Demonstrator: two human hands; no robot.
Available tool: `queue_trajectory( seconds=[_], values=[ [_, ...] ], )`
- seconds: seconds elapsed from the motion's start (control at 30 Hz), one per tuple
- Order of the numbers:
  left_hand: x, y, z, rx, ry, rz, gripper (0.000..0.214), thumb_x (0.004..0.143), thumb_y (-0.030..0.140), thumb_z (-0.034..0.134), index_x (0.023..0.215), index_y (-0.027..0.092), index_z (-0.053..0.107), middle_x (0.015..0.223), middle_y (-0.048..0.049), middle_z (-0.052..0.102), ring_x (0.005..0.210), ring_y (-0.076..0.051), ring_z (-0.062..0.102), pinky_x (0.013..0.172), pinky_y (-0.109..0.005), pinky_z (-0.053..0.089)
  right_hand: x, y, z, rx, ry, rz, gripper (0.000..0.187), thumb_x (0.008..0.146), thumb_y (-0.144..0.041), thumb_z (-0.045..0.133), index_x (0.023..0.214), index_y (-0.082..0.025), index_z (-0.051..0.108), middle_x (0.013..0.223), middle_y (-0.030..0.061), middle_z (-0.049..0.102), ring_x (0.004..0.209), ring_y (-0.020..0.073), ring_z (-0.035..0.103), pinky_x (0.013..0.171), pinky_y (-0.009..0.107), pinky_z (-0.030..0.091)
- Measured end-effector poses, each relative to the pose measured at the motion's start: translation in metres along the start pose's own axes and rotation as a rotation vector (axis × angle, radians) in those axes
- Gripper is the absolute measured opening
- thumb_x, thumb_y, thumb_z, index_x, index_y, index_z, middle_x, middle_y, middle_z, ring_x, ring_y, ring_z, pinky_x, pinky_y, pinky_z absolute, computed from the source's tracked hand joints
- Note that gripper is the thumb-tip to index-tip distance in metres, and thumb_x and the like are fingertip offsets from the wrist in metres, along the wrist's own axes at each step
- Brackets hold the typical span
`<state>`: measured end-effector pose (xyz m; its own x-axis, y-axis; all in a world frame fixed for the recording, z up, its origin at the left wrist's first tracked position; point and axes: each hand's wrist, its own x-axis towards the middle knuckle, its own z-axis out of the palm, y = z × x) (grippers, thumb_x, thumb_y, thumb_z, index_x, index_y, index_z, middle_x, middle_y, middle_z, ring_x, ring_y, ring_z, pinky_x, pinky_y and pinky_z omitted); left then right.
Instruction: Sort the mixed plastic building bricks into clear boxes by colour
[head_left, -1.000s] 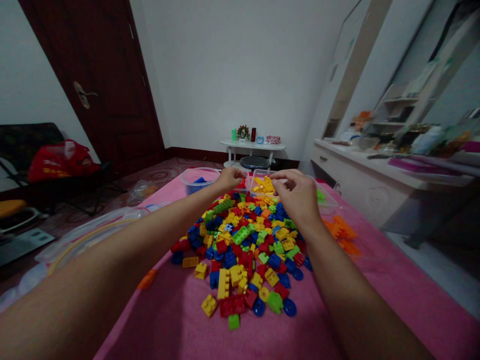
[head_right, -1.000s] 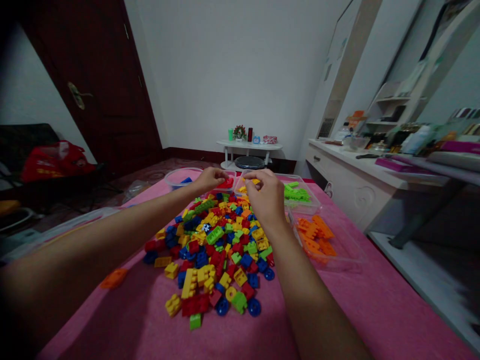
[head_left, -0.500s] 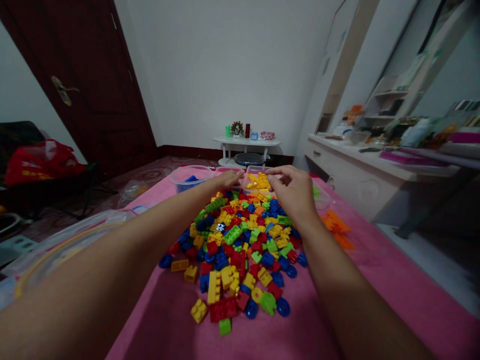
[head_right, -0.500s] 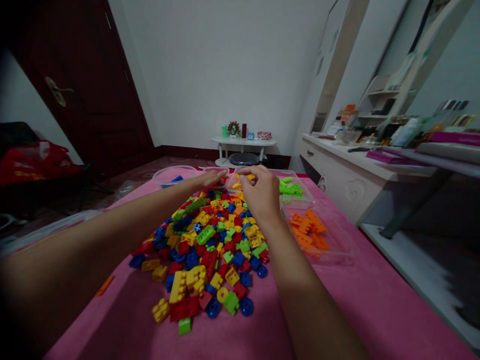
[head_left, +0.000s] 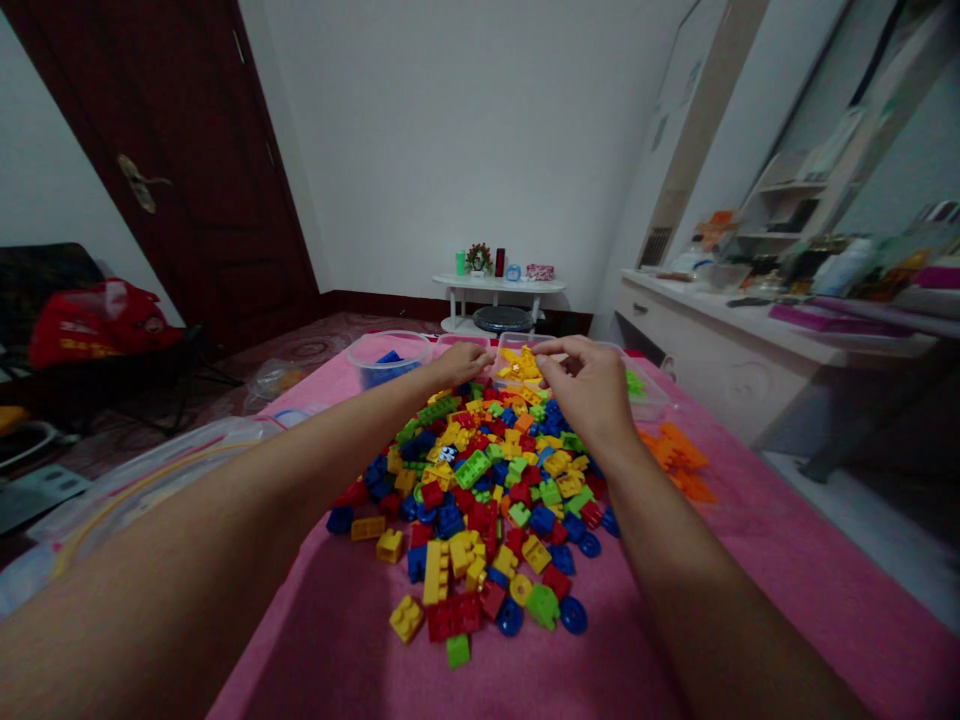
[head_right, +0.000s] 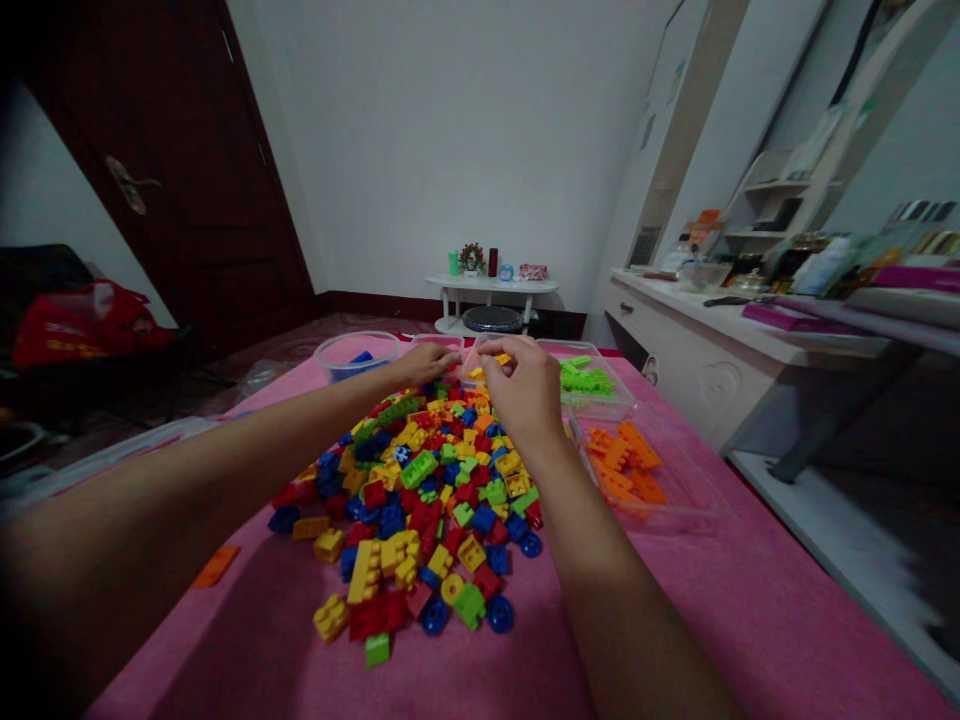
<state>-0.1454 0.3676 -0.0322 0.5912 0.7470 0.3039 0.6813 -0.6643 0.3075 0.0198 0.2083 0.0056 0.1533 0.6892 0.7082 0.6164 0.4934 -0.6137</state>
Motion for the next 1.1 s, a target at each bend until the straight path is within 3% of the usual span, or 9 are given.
queue_trajectory(
  seconds=[0.23, 0.47, 0.73, 1.0, 1.1],
  values=[
    [-0.007, -0.001, -0.002, -0.024, 0.014, 0.033, 0.048, 0.087, 0.046, 0.031, 0.079, 0.013, 0.064, 0.069, -0.0039, 0.059, 0.062, -0.014, 0.048, 0.064, -0.025, 0.038, 0.0, 0.0, 0.0, 0.007, 0.002, -0.005, 0.021, 0.074, -0.021, 0.054, 0.082, -0.017, 0.073, 0.085, 0.0062, 0.069, 0.059, 0.013, 0.059, 0.054, 0.024, 0.045],
    [-0.007, 0.002, -0.006, 0.007, -0.023, -0.098, 0.065, 0.089, 0.057, 0.017, 0.083, 0.012, 0.064, 0.082, -0.0079, 0.064, 0.076, -0.02, 0.056, 0.071, -0.028, 0.043, -0.001, -0.001, 0.0, 0.016, -0.014, 0.005, 0.021, 0.075, -0.021, 0.054, 0.083, -0.016, 0.073, 0.083, 0.0064, 0.069, 0.062, 0.0136, 0.061, 0.055, 0.024, 0.045],
    [-0.01, -0.003, -0.01, -0.02, -0.018, -0.208, 0.067, 0.088, 0.058, 0.018, 0.088, 0.012, 0.068, 0.083, -0.008, 0.067, 0.079, -0.021, 0.059, 0.071, -0.027, 0.044, 0.0, -0.001, 0.0, 0.012, -0.023, -0.01, 0.02, 0.074, -0.02, 0.054, 0.082, -0.017, 0.072, 0.084, 0.0061, 0.069, 0.064, 0.0145, 0.062, 0.057, 0.024, 0.047],
    [-0.014, -0.014, 0.006, 0.091, -0.023, -0.162, 0.066, 0.088, 0.06, 0.022, 0.087, 0.013, 0.069, 0.087, -0.0114, 0.069, 0.079, -0.021, 0.061, 0.073, -0.028, 0.044, -0.002, 0.001, 0.003, 0.014, -0.03, -0.013, 0.019, 0.075, -0.019, 0.054, 0.081, -0.016, 0.072, 0.078, 0.005, 0.07, 0.063, 0.0143, 0.062, 0.06, 0.025, 0.049],
    [-0.012, -0.016, 0.012, 0.096, 0.03, -0.223, 0.069, 0.088, 0.061, 0.02, 0.091, 0.014, 0.069, 0.093, -0.0131, 0.069, 0.086, -0.023, 0.062, 0.076, -0.029, 0.044, -0.003, 0.0, 0.004, 0.024, -0.039, -0.028, 0.019, 0.074, -0.018, 0.054, 0.08, -0.016, 0.072, 0.08, 0.0051, 0.07, 0.062, 0.0138, 0.062, 0.06, 0.025, 0.049]
  ],
)
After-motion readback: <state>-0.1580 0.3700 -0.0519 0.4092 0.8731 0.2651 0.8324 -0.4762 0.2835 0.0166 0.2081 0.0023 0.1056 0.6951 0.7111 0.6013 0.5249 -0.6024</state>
